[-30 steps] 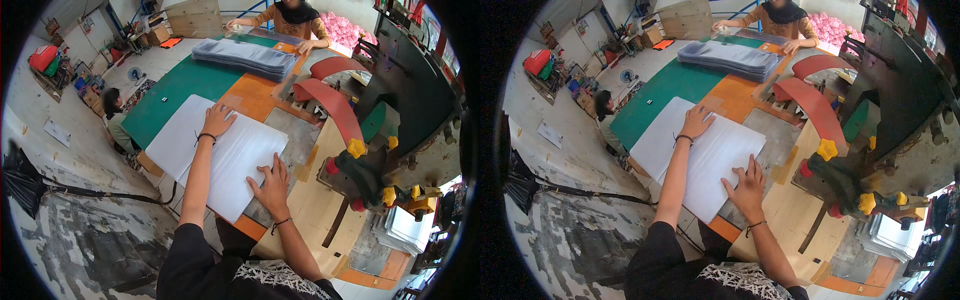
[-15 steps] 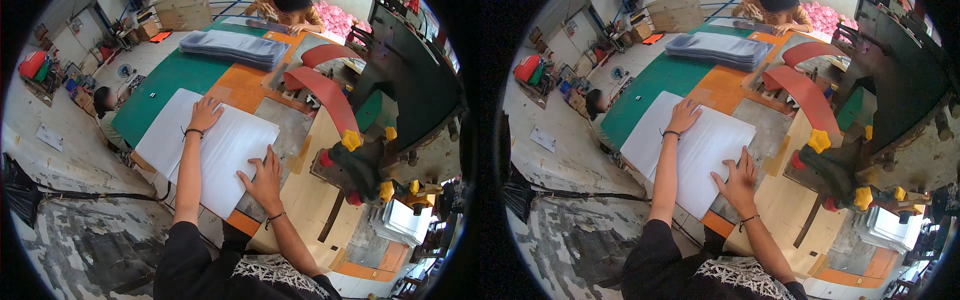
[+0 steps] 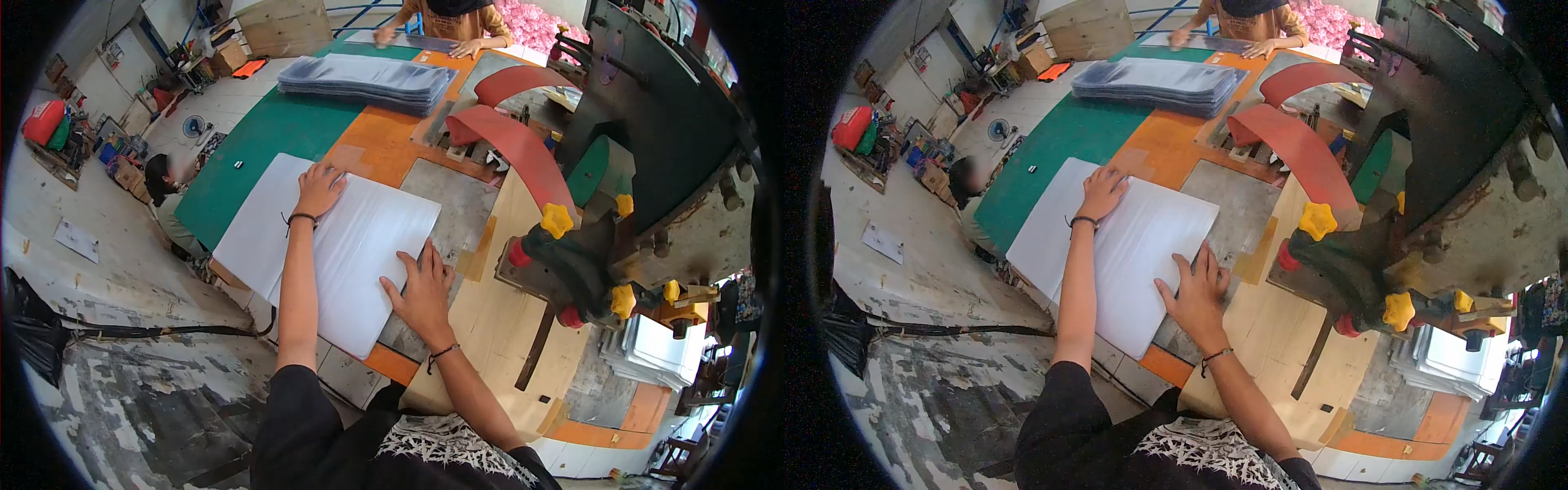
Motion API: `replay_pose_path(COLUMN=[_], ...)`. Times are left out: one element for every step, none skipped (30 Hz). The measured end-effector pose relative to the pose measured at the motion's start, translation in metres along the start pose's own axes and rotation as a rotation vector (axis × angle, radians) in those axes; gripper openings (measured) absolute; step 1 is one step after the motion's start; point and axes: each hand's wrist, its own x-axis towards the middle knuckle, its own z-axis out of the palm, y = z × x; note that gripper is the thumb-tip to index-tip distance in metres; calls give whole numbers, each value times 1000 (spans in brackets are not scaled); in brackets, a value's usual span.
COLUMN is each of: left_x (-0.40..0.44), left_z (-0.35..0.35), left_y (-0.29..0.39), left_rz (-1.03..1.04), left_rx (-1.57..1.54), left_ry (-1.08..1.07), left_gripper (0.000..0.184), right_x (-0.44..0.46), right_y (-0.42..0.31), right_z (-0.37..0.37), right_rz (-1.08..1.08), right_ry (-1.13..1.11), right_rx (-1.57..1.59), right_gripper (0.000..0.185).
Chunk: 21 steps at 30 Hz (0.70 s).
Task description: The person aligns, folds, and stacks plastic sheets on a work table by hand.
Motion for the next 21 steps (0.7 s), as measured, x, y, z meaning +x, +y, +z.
replay_pose_path(left_x=[0,1,2,4,1,-2,-2,-2,-2,-2,-3,-5,-5,-4,-3,-3,-5,-5,-2,0,0], left_z=[-1,-2,-8,-16,-21,-20,-18,-16,-13,-8,-5,-2,1,4,4,3,2,0,-1,-2,-1], left_y=[3,6,13,24,35,42,49,56,62,67,69,67,65,64,65,67,67,69,70,71,73], left_rz=[-10,-21,-28,-40,-56,33,126,222,232,242,251,293,292,293,296,297,299,301,270,236,197], left_rx=[3,7,29,51,73,21,-29,-78,-93,-110,-129,-140,-170,-201,-232,-250,-269,-287,-272,-256,-243], left_ry=[-7,-14,-30,-49,-67,-43,-20,1,7,13,19,89,112,132,153,161,166,172,150,125,94], left_gripper=[39,39,38,37,36,36,35,35,34,33,33,31,30,28,27,27,27,27,28,29,30], right_x=[0,0,1,2,0,-1,-1,-2,-2,-1,-2,-1,-1,-2,-3,-2,-2,0,0,-1,-3], right_y=[-1,-2,-2,-1,-1,0,1,1,3,5,6,5,6,6,7,9,9,8,6,5,3], right_z=[-1,-2,-2,-1,1,2,3,4,6,9,11,12,12,13,14,15,15,13,11,9,8], right_rz=[5,11,9,7,2,-9,-17,-23,-23,-23,-23,-26,-26,-23,-25,-26,-26,-28,-30,-30,-33], right_ry=[-2,-3,11,20,27,35,46,59,66,74,78,82,84,86,87,91,95,97,97,91,91], right_rx=[-6,-11,-13,-13,-12,-18,-22,-26,-39,-53,-69,-76,-84,-94,-82,-70,-58,-62,-68,-72,-76], right_gripper=[53,51,48,45,41,39,36,34,33,33,33,33,33,33,34,34,35,35,36,37,38])
